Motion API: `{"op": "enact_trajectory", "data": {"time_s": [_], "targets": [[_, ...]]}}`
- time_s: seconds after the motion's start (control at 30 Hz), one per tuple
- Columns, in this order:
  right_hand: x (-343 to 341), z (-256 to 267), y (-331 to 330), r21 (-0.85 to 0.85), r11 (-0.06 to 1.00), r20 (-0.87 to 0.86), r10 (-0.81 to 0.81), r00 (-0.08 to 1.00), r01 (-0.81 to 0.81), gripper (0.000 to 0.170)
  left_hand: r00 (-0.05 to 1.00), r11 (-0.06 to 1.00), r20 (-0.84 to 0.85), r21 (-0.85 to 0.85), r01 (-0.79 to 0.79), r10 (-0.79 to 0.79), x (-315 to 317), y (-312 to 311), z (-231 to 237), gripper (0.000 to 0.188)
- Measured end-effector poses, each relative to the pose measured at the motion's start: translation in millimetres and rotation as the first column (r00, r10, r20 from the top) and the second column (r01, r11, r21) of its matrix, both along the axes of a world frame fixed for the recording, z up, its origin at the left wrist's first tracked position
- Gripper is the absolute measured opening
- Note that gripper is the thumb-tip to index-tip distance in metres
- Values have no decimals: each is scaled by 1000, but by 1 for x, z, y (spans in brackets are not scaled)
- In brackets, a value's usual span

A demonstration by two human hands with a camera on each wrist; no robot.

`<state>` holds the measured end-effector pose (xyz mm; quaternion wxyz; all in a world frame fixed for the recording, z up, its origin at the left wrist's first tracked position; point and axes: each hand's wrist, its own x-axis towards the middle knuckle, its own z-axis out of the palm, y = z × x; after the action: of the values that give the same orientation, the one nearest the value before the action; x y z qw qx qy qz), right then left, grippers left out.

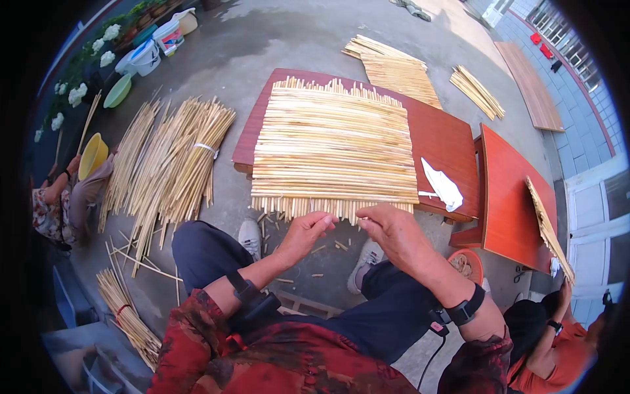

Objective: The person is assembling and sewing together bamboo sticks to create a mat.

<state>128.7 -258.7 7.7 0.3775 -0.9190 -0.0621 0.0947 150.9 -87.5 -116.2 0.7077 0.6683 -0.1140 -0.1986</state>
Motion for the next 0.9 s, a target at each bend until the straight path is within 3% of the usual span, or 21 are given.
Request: {"op": "enact_trajectory", "data": {"time_s": [0.1,0.23,0.27,0.33,0.37,0.4,0.43,0.47,0.5,0.53,0.57,0.63,0.7,0.8,0.9], "targets": [[9,-43,27,80,996,-16,-42,999,43,19,990,996,140,87,-12,0,-1,9,-8,24],[21,-69,41,228,968,-51,-92,994,101,14,992,980,116,196,19,-42,4,19,-3,22],[25,-69,41,225,970,-58,-86,995,97,14,996,987,78,156,26,-39,7,19,-4,23],[31,-72,39,76,997,148,21,989,-32,11,999,993,29,115,38,-42,12,18,-8,24],[35,-78,37,75,997,138,17,990,-28,11,968,986,250,164,-30,-12,16,17,-11,28],[39,-89,36,300,952,93,-98,991,66,11,888,974,460,196,-109,7,20,18,-15,33],[46,-92,38,505,848,27,-200,979,160,12,891,975,454,196,-109,9,27,21,-23,33],[53,-89,38,503,849,21,-201,979,163,12,882,902,471,381,-203,-1,34,26,-33,37],[61,-79,41,712,658,-143,-206,968,245,14,877,786,480,548,-286,-15,38,29,-42,42],[69,-72,45,847,410,-296,-162,941,337,16,880,785,474,551,-283,-15,43,30,-45,42],[77,-72,47,846,388,-331,-154,931,365,16,880,701,468,655,-282,-84,48,31,-47,46],[87,-69,54,809,449,-364,-125,923,380,15,870,559,432,793,-240,-238,58,29,-56,51],[95,-61,65,725,592,-364,-103,925,352,13,863,530,410,822,-210,-294,60,24,-68,54],[108,-51,72,643,671,-377,-143,915,369,12,830,491,417,847,-206,-370,55,23,-80,57],[132,-27,79,688,601,-421,-125,898,406,11,790,471,458,847,-247,-408,51,27,-92,61]]}}
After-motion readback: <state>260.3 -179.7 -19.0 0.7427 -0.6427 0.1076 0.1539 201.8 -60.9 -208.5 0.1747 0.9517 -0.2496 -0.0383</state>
